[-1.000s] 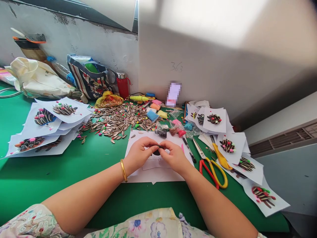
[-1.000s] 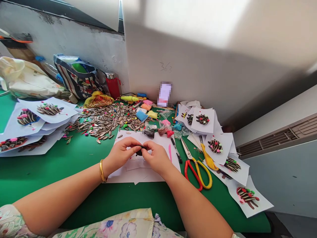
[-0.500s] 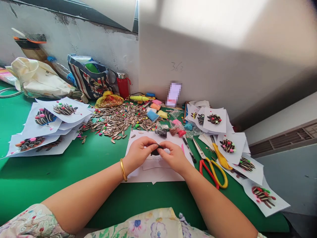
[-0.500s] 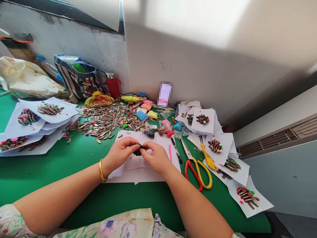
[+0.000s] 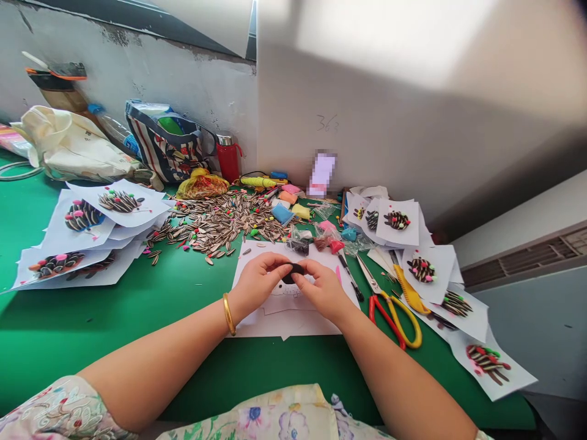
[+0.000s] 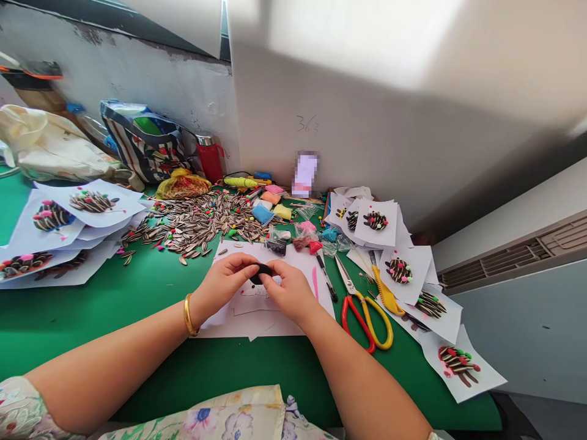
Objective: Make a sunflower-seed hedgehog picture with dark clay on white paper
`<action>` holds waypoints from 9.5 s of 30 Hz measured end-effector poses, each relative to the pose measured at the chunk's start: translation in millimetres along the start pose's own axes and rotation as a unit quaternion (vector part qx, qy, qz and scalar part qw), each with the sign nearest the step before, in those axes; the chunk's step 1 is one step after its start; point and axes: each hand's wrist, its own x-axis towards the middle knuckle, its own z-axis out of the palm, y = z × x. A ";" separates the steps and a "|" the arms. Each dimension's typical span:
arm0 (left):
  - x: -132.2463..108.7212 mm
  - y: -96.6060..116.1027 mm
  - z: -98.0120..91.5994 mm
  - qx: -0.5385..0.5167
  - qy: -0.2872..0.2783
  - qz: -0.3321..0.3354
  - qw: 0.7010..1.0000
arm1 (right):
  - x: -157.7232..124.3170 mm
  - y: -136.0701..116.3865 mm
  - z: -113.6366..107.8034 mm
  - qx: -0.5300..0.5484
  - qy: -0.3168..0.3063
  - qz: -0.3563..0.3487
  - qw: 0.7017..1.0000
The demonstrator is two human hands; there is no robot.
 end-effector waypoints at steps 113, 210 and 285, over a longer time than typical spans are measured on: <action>-0.3 -0.9 0.1 0.022 -0.007 -0.014 1.000 | 1.0 -1.1 -2.4 -0.020 -0.024 0.000 1.000; -3.7 5.4 0.5 -0.109 -0.093 -0.164 0.976 | 2.8 7.5 -10.3 0.044 0.009 -0.123 0.991; 0.7 0.5 -1.3 -0.039 -0.042 -0.087 0.995 | 5.6 12.3 -3.8 0.110 0.023 0.017 0.993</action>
